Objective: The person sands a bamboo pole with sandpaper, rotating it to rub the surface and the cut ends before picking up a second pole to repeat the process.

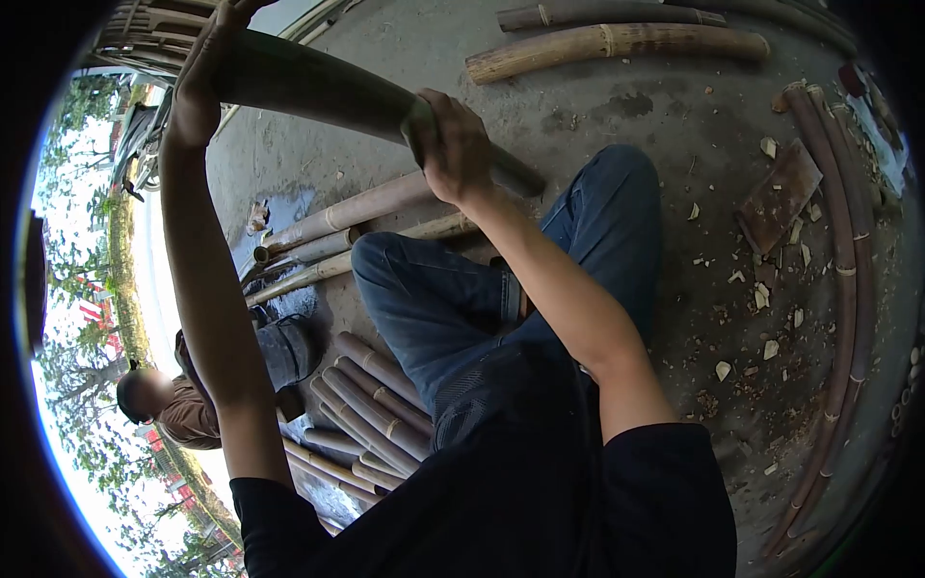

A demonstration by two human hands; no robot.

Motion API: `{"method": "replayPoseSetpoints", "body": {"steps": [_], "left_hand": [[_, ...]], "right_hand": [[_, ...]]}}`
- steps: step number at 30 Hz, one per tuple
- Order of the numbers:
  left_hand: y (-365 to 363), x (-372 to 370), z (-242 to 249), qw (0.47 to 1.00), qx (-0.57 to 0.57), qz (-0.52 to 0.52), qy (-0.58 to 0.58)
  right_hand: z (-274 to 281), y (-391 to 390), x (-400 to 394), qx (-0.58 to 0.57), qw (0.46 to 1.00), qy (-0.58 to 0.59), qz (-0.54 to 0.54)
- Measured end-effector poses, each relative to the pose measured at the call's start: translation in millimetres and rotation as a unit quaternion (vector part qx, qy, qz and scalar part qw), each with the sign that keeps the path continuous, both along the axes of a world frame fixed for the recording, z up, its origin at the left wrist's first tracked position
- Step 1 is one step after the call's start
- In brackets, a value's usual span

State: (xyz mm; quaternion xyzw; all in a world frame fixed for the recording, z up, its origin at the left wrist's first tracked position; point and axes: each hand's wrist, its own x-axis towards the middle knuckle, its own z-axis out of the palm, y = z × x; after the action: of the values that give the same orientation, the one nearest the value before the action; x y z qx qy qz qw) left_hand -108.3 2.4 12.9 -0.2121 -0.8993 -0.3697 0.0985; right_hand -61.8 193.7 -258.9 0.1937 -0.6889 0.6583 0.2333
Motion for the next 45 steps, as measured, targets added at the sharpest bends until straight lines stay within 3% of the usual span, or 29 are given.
{"method": "replayPoseSetpoints", "body": {"steps": [1, 2, 4, 7, 8, 10, 14, 15, 17, 20, 22, 23, 24, 26, 28, 31, 33, 37, 39, 42, 45], "left_hand": [[-1.1, 6.8, 7.6, 0.996, -0.091, -0.019, 0.003], [-0.1, 11.1, 6.0, 0.996, -0.059, -0.071, 0.003], [16.2, 24.2, 15.2, 0.987, -0.123, -0.105, 0.004], [25.0, 23.1, 16.2, 0.988, -0.099, -0.115, 0.034], [25.9, 22.0, 14.7, 0.989, -0.08, -0.116, 0.049], [31.6, 19.7, 10.7, 0.988, -0.041, -0.118, 0.091], [31.9, 20.5, -2.5, 0.979, 0.02, -0.119, 0.162], [22.4, 22.7, 1.6, 0.986, -0.022, -0.087, 0.14], [11.5, 25.7, -2.6, 0.989, -0.019, -0.061, 0.136], [-7.7, 20.5, -4.2, 0.989, 0.025, -0.055, 0.133], [-2.7, 31.4, 12.8, 0.973, -0.202, 0.094, 0.068], [13.3, 41.3, 29.5, 0.969, -0.179, 0.146, -0.09], [16.2, 45.5, 31.7, 0.969, -0.18, 0.145, -0.09], [21.3, 49.5, 37.4, 0.959, -0.031, 0.156, -0.235], [25.5, 54.7, 53.7, 0.928, -0.021, 0.187, -0.321], [13.4, 38.9, 35.6, 0.923, -0.069, 0.229, -0.302], [32.7, 40.9, 24.8, 0.955, -0.121, 0.237, -0.133], [25.4, 28.7, 15.0, 0.979, -0.041, 0.163, -0.113], [37.4, 28.6, 18.2, 0.977, -0.045, 0.173, -0.118], [37.0, 23.5, 18.2, 0.969, -0.055, 0.216, -0.109], [17.5, 15.8, 14.7, 0.959, -0.077, 0.242, -0.125]], "right_hand": [[-32.9, 5.5, 7.2, 0.032, 0.999, 0.0, -0.037], [-30.6, 8.8, 10.8, 0.029, 0.999, 0.004, -0.039], [-22.3, 16.7, 17.9, 0.019, 0.998, -0.057, 0.009], [95.5, 8.0, 2.3, -0.023, 0.985, -0.094, 0.142], [133.4, -5.1, -6.7, -0.055, 0.993, -0.001, 0.104], [208.0, -8.7, -13.1, 0.005, 0.995, 0.056, 0.087], [163.9, -11.6, -24.0, -0.004, 0.985, 0.08, 0.155], [129.2, -7.1, -19.9, -0.001, 0.985, 0.058, 0.165], [47.8, 9.1, -11.7, 0.043, 0.985, -0.01, 0.169], [-46.3, 34.8, 9.4, 0.089, 0.989, -0.012, 0.113], [-58.3, 36.8, 18.7, 0.106, 0.991, 0.004, 0.076], [-63.0, 37.4, 23.8, 0.124, 0.991, 0.017, 0.043], [-67.0, 37.8, 25.6, 0.123, 0.991, 0.016, 0.042], [-74.0, 36.5, 22.3, 0.146, 0.988, 0.038, 0.028], [-84.6, 33.4, 31.4, 0.151, 0.987, 0.046, 0.022], [-82.2, 28.1, 39.5, 0.132, 0.99, 0.038, 0.014], [-59.3, 14.7, 32.4, 0.102, 0.995, 0.022, 0.004], [63.9, -12.1, 7.0, 0.024, 0.993, -0.046, 0.104], [123.4, -24.8, -1.2, -0.027, 0.997, -0.001, 0.067], [119.5, -35.6, -0.7, -0.034, 0.999, 0.016, 0.007], [9.5, -28.2, 12.0, 0.011, 0.998, -0.001, -0.067]]}}
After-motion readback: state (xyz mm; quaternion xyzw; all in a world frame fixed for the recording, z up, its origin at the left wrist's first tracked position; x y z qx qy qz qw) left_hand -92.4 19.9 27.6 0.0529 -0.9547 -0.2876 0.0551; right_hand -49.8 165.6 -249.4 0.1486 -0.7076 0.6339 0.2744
